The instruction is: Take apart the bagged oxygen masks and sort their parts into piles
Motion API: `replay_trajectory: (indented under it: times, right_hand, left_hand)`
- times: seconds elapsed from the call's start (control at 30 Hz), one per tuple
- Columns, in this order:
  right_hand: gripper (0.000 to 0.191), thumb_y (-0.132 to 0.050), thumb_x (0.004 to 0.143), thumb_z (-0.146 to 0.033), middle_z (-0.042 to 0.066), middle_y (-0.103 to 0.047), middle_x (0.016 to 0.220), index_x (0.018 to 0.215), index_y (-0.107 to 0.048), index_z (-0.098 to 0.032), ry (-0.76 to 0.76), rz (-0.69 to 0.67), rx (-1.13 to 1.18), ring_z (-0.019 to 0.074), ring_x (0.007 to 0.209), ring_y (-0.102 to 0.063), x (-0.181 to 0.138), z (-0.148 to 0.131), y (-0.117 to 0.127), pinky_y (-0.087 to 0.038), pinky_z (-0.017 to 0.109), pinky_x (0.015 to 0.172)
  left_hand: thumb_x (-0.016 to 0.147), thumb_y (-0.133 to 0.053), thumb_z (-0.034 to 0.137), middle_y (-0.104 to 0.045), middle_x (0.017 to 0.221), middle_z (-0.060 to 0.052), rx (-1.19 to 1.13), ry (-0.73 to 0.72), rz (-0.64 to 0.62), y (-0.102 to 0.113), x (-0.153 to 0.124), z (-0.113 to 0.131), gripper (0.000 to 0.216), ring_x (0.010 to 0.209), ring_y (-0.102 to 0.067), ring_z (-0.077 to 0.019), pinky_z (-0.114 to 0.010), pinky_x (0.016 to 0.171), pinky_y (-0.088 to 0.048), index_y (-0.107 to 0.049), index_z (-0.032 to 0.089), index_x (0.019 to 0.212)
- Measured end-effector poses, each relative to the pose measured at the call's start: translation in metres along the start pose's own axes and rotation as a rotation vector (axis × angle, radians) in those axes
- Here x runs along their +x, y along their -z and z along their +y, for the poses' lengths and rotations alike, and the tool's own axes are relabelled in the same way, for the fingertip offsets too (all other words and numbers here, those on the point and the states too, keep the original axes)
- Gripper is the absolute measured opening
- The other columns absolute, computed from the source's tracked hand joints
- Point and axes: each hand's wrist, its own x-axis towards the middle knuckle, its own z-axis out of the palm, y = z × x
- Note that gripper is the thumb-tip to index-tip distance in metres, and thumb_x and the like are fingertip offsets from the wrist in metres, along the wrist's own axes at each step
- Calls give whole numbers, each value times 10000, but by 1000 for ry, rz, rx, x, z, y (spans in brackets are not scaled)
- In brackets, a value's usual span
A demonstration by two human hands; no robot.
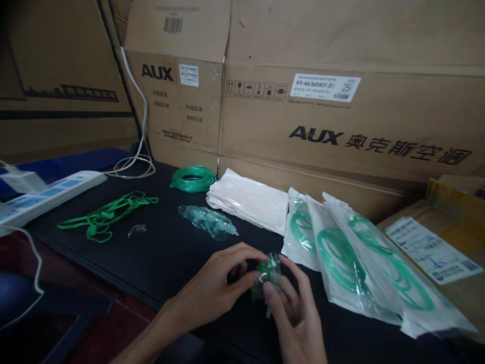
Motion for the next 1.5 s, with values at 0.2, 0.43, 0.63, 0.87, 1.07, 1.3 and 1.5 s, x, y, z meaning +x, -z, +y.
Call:
replay_trajectory:
  times: [0.2, 0.43, 0.63, 0.87, 1.07, 1.3, 1.5]
  right_hand:
    - [733, -856, 782, -441, 90, -737, 1260, 1435, -556, -296, 98, -3, -56, 287, 1160, -714, -6, -7, -10, -596, 357, 965]
    - [443, -785, 846, -447, 46, -699, 1349, 1255, -704, -299, 159, 60, -161, 263, 1291, -634, -9, 3, -15, -513, 330, 1087]
    - [476, -783, 845, -414, 54, -698, 1381, 1299, -717, -288, 165, -59, -257, 290, 1309, -629, -3, 5, -1, -506, 372, 1106]
    - [482, -790, 837, -334, 63, -723, 1343, 1311, -723, -278, 223, -160, -372, 310, 1257, -669, 0, 9, 0, -532, 409, 1080]
    - [516, -771, 857, -424, 47, -669, 1425, 1352, -690, -307, 126, -105, -360, 303, 1362, -583, -3, 3, 1, -470, 417, 1137]
    - [613, -799, 835, -449, 60, -634, 1461, 1406, -631, -305, 114, -38, -291, 293, 1357, -582, 0, 10, 4, -525, 363, 1074]
    - [599, -823, 824, -367, 77, -677, 1390, 1386, -622, -315, 139, -93, -231, 272, 1239, -674, 3, 17, 9, -587, 334, 985]
  left_hand:
    - [944, -671, 187, -699, 875, 23, 4, 85, -17, -3, 0, 0, 172, 706, -539, -104, -207, 677, -412, -734, 196, 1104]
    - [1003, -607, 214, -669, 878, 8, 100, 25, -11, -3, 0, -1, 156, 759, -573, -113, -214, 720, -422, -754, 189, 1046]
    - [1031, -568, 222, -726, 1007, -27, 16, 8, 60, -2, 2, 0, 182, 942, -665, -146, -232, 876, -474, -743, 178, 1005]
    - [1006, -628, 272, -735, 879, 17, -122, 68, 94, -3, -1, -1, 129, 773, -650, -120, -208, 727, -476, -730, 200, 1036]
    - [961, -690, 278, -687, 1016, -9, -33, 57, 291, -3, 2, -6, 172, 764, -578, -122, -236, 722, -466, -692, 209, 1119]
    - [958, -700, 313, -593, 791, 18, 15, 22, 86, -6, 2, 1, 158, 690, -531, -104, -221, 635, -407, -779, 185, 910]
    - [941, -723, 314, -604, 845, 16, 38, 43, 39, -6, 2, -2, 130, 730, -549, -109, -221, 665, -416, -773, 194, 941]
